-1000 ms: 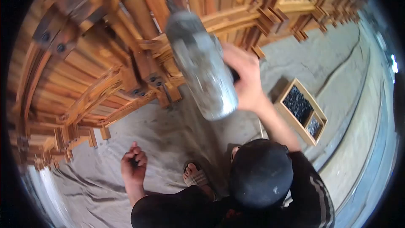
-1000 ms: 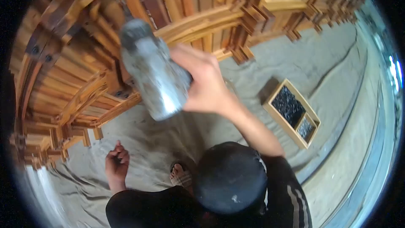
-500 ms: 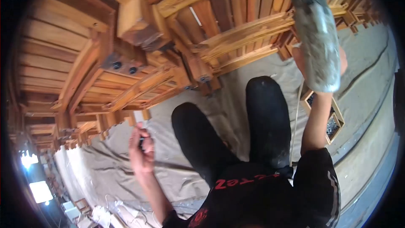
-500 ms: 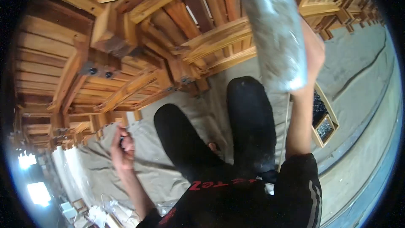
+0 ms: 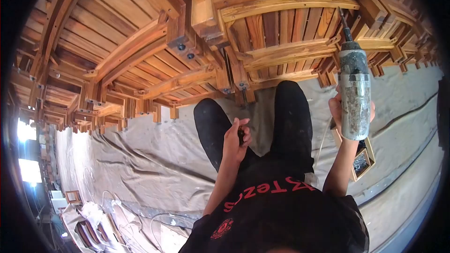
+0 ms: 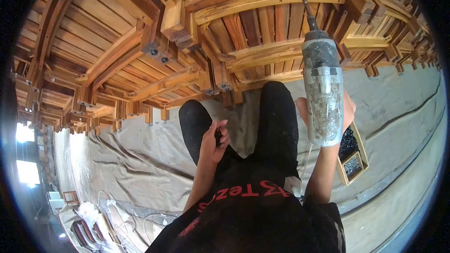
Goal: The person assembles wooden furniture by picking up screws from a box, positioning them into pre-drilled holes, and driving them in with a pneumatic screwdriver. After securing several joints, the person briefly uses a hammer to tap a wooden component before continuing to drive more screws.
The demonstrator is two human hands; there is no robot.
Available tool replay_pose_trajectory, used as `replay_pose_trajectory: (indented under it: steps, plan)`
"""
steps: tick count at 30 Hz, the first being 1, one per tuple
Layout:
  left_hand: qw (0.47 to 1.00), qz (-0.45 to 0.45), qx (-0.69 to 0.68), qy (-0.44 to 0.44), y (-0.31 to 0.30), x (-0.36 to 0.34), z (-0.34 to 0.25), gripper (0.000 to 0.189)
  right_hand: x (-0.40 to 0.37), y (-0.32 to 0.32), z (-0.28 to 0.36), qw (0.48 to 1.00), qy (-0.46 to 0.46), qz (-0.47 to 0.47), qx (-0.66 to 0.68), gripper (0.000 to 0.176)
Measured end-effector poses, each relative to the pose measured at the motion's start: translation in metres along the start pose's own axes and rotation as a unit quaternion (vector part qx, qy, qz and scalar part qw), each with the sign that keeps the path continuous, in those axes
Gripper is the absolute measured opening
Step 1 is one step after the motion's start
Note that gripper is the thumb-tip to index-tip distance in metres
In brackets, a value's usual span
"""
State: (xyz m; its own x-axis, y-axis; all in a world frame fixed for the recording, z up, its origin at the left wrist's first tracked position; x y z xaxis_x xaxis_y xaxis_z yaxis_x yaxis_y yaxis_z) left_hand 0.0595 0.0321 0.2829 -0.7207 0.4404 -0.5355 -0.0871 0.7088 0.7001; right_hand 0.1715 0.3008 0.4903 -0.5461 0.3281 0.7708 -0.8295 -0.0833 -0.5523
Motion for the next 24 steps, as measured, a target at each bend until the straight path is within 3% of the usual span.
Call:
replay_pose_trajectory:
  steps: [3,4,6,9,12,15,19,20,23,24]
  plan:
    - [0.993,-0.035,-0.116,-0.001,-0.018,-0.008,0.001,0.026,-0.019,0.003,0.003,0.999,0.014,0.031,0.027,0.019]
    - [0.987,0.012,-0.160,0.018,-0.023,-0.012,-0.002,0.028,-0.026,0.005,0.004,0.999,0.009,0.046,0.018,0.019]
    - [0.989,-0.005,-0.137,0.045,-0.032,-0.015,-0.015,0.029,-0.033,0.010,0.008,0.999,0.005,0.053,0.010,0.014]
    - [0.990,0.036,-0.096,0.100,-0.028,-0.021,-0.037,0.027,-0.033,0.014,0.015,0.996,0.006,0.024,0.086,0.031]
    - [0.988,0.045,-0.054,0.138,-0.004,-0.028,-0.054,0.026,-0.044,0.023,0.010,0.981,0.079,0.072,0.163,0.021]
    - [0.985,0.101,-0.064,0.123,0.008,-0.021,-0.055,0.027,-0.038,0.019,0.018,0.958,0.139,0.085,0.237,0.017]
    - [0.991,0.098,-0.023,0.090,0.021,-0.021,-0.042,0.030,-0.037,0.015,0.016,0.951,0.142,0.097,0.258,0.016]
    - [0.995,0.060,-0.010,0.079,0.031,-0.026,-0.040,0.032,-0.038,0.014,0.014,0.956,0.123,0.099,0.246,0.017]
    - [0.981,0.186,0.023,0.043,0.038,-0.013,-0.035,0.031,-0.066,0.023,-0.004,0.969,0.117,0.079,0.203,0.028]
    - [0.990,0.130,0.033,0.053,0.043,-0.011,-0.034,0.030,-0.067,0.023,-0.001,0.965,0.110,0.099,0.217,0.036]
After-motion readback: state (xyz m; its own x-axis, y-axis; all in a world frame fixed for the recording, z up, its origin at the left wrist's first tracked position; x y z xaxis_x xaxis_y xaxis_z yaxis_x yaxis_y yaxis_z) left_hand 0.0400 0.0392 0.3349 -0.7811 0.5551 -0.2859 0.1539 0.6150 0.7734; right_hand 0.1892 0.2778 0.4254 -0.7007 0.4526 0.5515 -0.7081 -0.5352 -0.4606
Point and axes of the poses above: each hand's wrist, its own x-axis towards the middle knuckle, its own y-axis out of the palm, z = x × y, the point moved 6 cm from there along x, towards the middle knuckle, and after that the axes turned 10 degrees about -x, right-handed, at the moved point
